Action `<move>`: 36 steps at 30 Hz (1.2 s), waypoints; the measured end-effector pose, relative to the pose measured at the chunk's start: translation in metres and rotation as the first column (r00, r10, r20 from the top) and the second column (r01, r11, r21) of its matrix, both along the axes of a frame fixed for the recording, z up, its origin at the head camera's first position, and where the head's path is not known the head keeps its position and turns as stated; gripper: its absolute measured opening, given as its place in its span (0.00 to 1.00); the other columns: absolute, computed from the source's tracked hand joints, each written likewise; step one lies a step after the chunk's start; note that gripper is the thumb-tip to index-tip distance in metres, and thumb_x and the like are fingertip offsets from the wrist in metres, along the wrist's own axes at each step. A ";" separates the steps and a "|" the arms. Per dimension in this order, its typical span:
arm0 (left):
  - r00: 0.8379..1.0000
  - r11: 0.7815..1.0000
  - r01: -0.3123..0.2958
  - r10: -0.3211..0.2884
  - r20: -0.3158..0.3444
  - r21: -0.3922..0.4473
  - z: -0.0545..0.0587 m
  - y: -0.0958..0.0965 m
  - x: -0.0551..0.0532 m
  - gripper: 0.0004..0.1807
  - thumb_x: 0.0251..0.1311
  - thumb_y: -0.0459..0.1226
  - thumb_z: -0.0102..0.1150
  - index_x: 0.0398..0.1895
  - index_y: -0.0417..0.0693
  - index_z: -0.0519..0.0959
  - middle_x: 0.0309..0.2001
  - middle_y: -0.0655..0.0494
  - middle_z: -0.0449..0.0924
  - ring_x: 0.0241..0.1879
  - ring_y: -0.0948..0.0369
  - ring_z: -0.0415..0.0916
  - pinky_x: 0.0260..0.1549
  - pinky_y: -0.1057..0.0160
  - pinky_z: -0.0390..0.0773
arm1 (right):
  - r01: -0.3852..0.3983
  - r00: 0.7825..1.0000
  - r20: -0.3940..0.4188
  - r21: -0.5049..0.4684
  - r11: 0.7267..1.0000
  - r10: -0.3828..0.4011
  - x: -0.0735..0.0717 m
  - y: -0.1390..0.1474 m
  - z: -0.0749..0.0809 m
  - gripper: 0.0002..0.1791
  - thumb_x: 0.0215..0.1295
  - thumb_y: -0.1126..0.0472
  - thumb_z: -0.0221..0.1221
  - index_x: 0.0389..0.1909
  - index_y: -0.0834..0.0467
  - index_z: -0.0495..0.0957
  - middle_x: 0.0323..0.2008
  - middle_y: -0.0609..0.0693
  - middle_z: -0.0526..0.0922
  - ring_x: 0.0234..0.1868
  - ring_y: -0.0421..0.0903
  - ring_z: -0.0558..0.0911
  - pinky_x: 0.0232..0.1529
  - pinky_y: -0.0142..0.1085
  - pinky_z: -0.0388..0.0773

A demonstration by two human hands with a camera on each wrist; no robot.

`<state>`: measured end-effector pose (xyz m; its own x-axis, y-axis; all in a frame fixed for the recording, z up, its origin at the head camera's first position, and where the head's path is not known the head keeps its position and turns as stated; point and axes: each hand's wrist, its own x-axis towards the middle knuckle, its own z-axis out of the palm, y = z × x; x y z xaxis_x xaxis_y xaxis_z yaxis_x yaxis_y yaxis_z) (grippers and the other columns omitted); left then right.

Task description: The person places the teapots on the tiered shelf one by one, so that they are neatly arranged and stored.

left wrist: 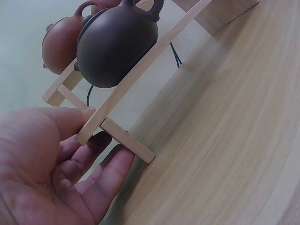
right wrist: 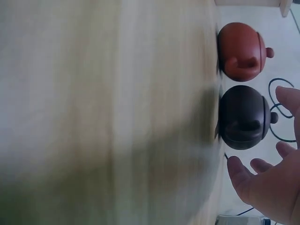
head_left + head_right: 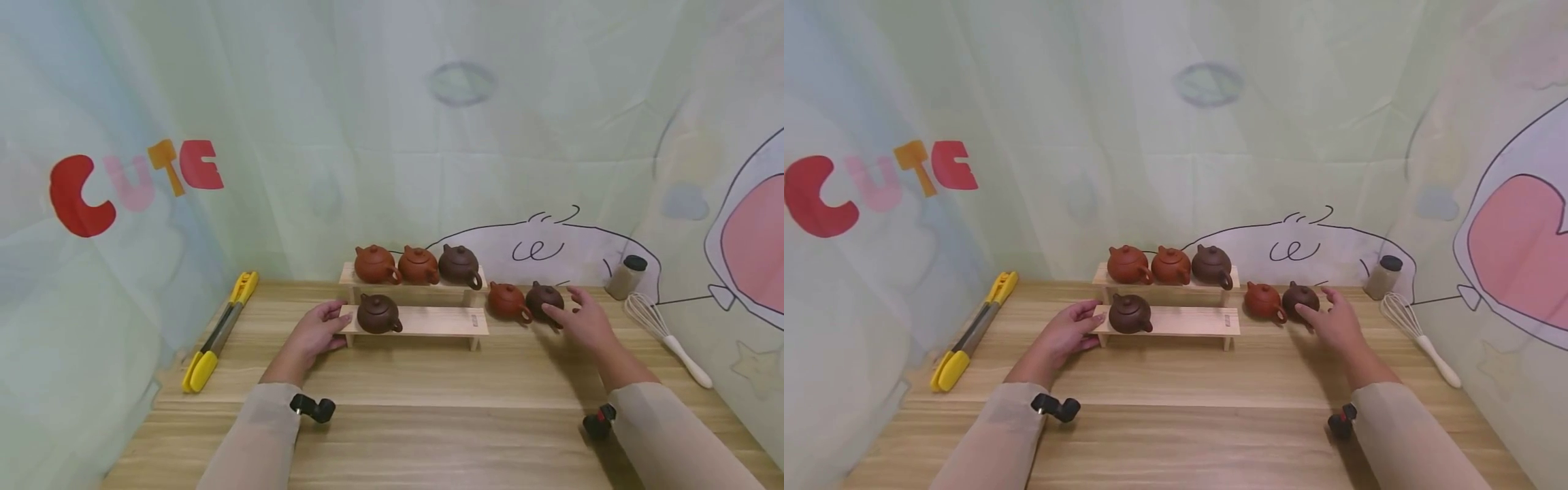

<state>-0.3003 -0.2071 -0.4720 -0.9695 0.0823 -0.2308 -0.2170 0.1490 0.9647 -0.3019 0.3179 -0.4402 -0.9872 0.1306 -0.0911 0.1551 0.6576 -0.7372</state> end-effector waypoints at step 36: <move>1.000 1.000 -0.002 0.002 0.006 0.009 0.000 0.000 0.000 0.35 0.80 0.42 0.58 0.84 0.43 0.60 0.77 0.39 0.68 0.63 0.52 0.81 0.57 0.52 0.88 | 0.022 0.992 -0.126 -0.043 0.999 -0.027 0.015 -0.004 0.008 0.52 0.70 0.44 0.70 0.84 0.61 0.55 0.78 0.73 0.63 0.74 0.72 0.68 0.68 0.61 0.73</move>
